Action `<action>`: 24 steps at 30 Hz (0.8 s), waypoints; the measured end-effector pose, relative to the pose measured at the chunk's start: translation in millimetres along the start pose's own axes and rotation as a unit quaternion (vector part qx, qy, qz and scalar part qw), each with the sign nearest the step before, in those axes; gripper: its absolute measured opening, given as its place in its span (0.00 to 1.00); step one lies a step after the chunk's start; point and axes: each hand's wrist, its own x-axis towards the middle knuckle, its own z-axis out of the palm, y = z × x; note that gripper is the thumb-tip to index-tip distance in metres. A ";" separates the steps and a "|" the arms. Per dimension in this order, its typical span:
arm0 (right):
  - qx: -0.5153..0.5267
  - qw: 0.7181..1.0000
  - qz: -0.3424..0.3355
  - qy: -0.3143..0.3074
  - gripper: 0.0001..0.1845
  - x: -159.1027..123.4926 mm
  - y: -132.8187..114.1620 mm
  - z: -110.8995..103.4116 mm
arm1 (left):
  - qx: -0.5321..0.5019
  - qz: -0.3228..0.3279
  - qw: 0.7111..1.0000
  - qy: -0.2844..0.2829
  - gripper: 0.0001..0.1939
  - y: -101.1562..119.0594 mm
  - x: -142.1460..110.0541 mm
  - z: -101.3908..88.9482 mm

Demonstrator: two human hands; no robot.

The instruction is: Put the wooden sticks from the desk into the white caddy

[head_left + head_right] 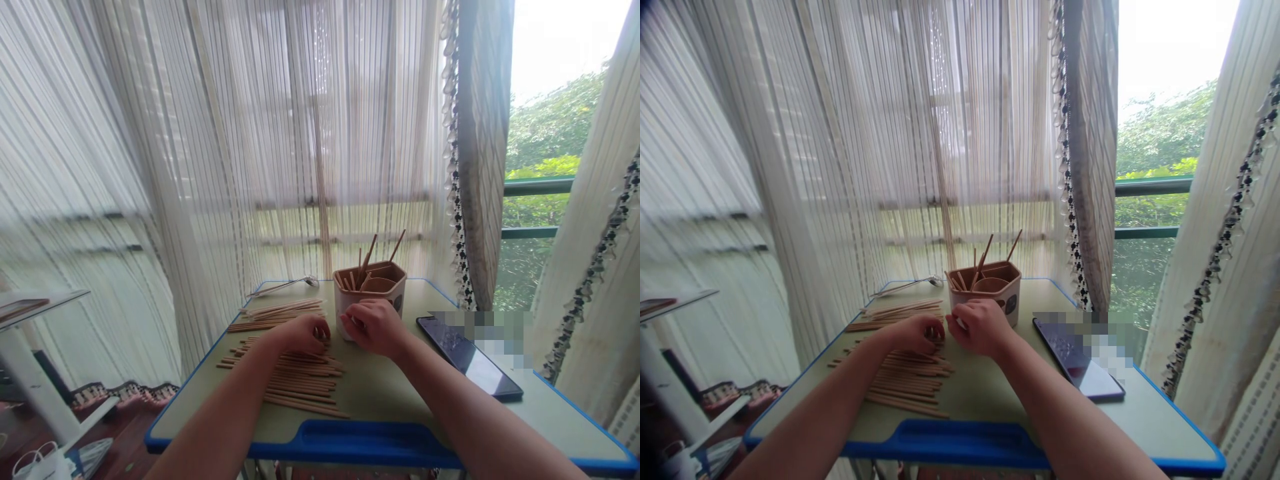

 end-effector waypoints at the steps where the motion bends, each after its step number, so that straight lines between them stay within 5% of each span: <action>1: -0.001 1.000 0.001 0.002 0.12 0.3 0.2 -0.5 | 0.005 -0.004 1.000 -0.004 0.19 -0.6 -0.1 -0.3; 24: -0.005 1.000 0.011 0.019 0.15 -0.4 2.3 0.2 | 0.000 0.048 0.998 0.035 0.15 0.3 5.3 1.8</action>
